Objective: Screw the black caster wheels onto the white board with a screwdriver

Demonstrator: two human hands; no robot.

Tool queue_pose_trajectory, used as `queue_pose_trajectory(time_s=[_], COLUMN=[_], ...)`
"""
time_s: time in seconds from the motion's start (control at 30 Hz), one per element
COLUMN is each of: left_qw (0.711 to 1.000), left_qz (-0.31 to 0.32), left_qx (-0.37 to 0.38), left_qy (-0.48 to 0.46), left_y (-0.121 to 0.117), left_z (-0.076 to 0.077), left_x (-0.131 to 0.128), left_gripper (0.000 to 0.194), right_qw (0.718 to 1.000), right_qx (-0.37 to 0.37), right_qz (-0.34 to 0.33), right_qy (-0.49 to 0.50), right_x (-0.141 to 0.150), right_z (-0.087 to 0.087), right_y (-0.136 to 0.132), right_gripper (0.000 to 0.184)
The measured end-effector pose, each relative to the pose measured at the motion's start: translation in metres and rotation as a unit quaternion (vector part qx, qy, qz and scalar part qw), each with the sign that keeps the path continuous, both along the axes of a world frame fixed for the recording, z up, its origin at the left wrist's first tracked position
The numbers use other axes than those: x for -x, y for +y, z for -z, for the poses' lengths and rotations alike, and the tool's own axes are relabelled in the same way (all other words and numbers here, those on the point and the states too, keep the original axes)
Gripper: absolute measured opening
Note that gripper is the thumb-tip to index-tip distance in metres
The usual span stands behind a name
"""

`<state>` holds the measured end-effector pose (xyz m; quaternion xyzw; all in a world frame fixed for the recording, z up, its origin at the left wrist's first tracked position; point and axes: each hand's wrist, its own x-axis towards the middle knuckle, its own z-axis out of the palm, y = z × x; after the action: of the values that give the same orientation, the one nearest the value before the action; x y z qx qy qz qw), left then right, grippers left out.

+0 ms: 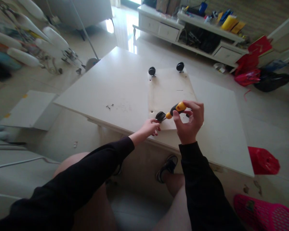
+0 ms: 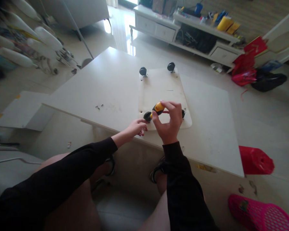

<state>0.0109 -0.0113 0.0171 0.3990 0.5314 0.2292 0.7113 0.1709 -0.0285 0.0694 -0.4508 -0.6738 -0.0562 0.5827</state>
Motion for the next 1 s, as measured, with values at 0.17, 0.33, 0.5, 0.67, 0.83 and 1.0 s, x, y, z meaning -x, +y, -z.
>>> queue_pose_trajectory(time_s=[0.17, 0.33, 0.5, 0.67, 0.83, 1.0], left_qw=[0.997, 0.994, 0.992, 0.991, 0.99, 0.985], left_qz=[-0.026, -0.025, -0.043, -0.043, -0.055, -0.083], left_qx=[0.044, 0.072, 0.083, 0.098, 0.106, 0.119], left_qy=[-0.053, -0.078, -0.082, -0.075, -0.076, -0.093], left_y=[0.005, 0.013, 0.017, 0.021, 0.023, 0.023], left_z=[0.005, 0.004, 0.002, 0.005, 0.008, 0.011], left_x=[0.005, 0.009, 0.008, 0.007, 0.007, 0.006], left_gripper=[0.01, 0.019, 0.025, 0.024, 0.022, 0.018], right_qw=[1.0, 1.0, 0.999, 0.999, 0.999, 1.0], right_qx=[0.006, 0.01, -0.012, 0.021, -0.019, 0.022], right_qz=[0.009, -0.017, 0.019, -0.009, 0.025, -0.004], right_qy=[0.004, -0.006, -0.034, -0.031, -0.026, -0.023], right_x=[0.003, 0.005, 0.006, 0.005, 0.004, 0.002], right_z=[0.0, -0.001, -0.004, -0.004, -0.007, -0.006], right_y=[0.0, -0.002, -0.001, -0.004, -0.003, -0.005], right_gripper=[0.044, 0.038, 0.041, 0.042, 0.034, 0.04])
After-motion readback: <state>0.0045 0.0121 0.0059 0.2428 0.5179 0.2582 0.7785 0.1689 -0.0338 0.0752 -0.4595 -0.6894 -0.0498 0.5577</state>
